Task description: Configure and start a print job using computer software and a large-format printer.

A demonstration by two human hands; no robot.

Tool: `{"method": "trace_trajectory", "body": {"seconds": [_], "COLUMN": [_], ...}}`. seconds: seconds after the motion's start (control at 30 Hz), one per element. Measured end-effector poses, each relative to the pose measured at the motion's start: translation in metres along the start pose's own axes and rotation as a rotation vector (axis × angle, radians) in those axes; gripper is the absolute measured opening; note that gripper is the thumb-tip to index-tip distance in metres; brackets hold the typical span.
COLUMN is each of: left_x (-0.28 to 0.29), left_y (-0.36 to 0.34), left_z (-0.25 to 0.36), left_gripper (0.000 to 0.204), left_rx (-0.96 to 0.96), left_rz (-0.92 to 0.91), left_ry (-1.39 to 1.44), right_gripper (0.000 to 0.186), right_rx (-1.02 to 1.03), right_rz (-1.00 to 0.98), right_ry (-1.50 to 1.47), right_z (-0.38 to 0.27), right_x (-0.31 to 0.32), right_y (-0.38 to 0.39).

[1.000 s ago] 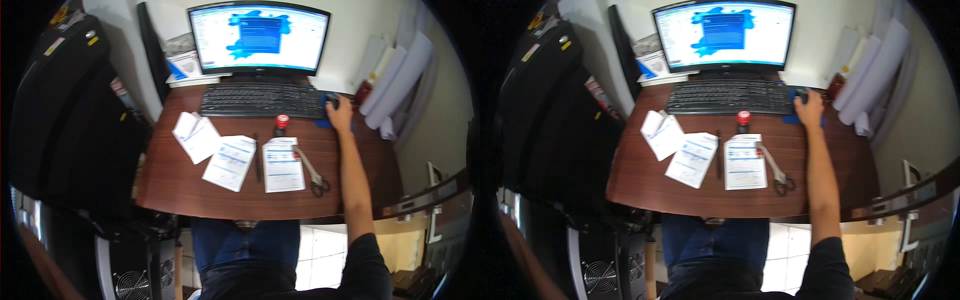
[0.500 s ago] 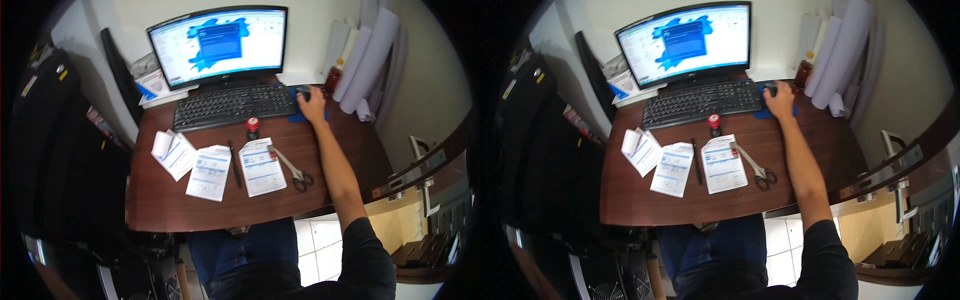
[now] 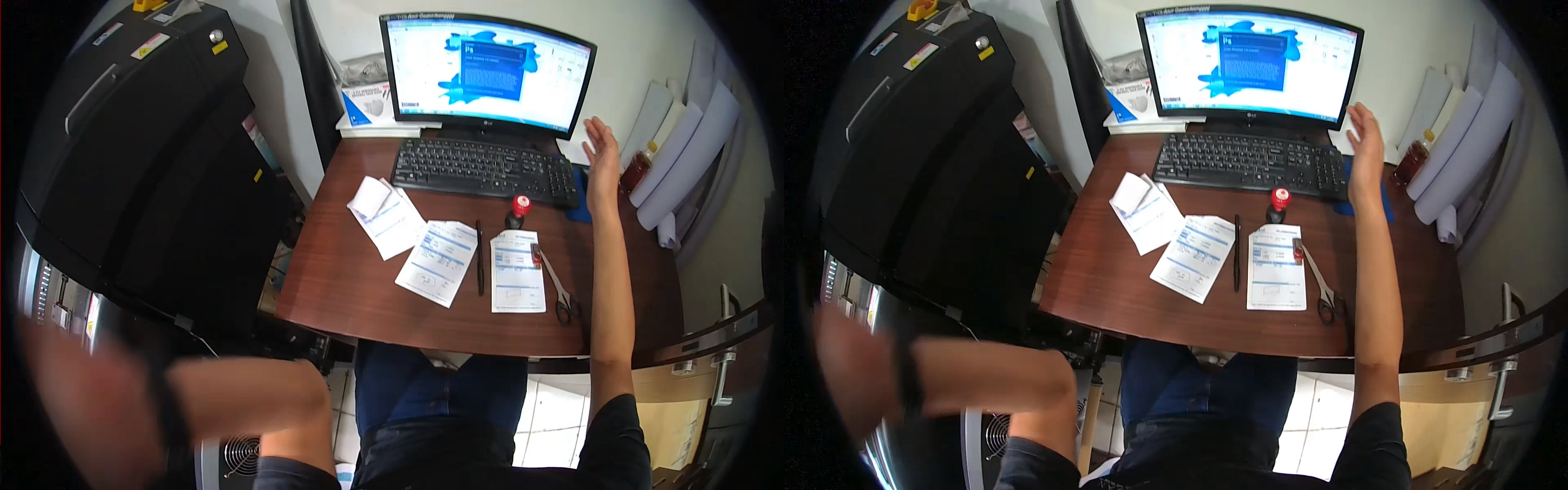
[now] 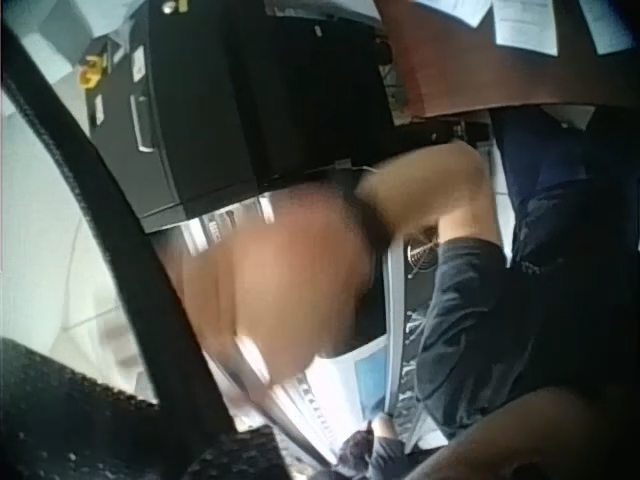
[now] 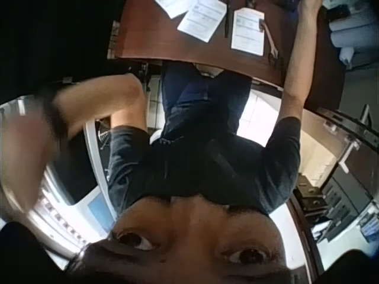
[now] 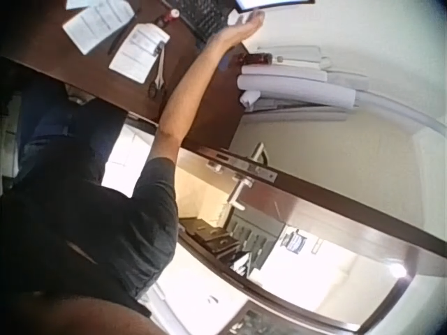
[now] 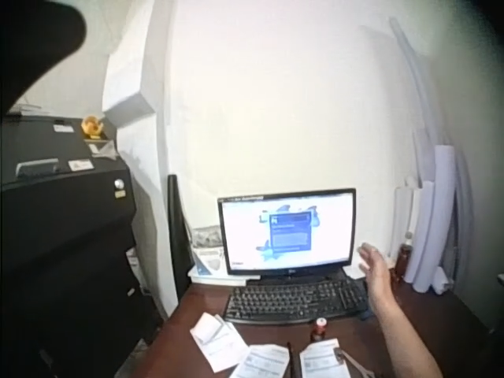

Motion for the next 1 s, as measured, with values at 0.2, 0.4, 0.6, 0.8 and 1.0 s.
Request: {"method": "trace_trajectory", "body": {"seconds": [0.2,0.4,0.6,0.8,1.0], "left_x": [0.037,0.064,0.095,0.091,0.002], "left_y": [0.109,0.223,0.230,0.214,0.249], "left_z": [-0.243,-0.352,-0.343,-0.352,-0.320], "left_gripper": [0.054,0.073,0.079,0.087,0.073], "left_rx": [0.867,1.294,1.276,1.253,1.426], "left_rz": [0.330,0.222,0.283,0.296,0.249], "left_ry": [-0.362,-0.319,-0.317,-0.300,0.180], "right_gripper": [0.088,0.094,0.096,0.098,0.086], "right_rx": [-0.007,-0.130,-0.134,-0.186,-0.248], "right_rz": [-0.289,-0.241,-0.191,-0.268,-0.599], "right_ry": [-0.146,-0.060,-0.088,-0.158,-0.414], "right_z": [-0.025,0.011,0.030,0.028,-0.019], "right_x": [-0.135,-0.215,-0.196,-0.239,-0.364], "right_y": [-0.008,-0.021,-0.023,-0.014,0.087]}}
Point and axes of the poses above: each hand's wrist, its own y-axis away from the middle knuckle, its own x-axis out of the back of the hand, z = x × y, the point moved 6 cm from there along -y, towards the middle knuckle
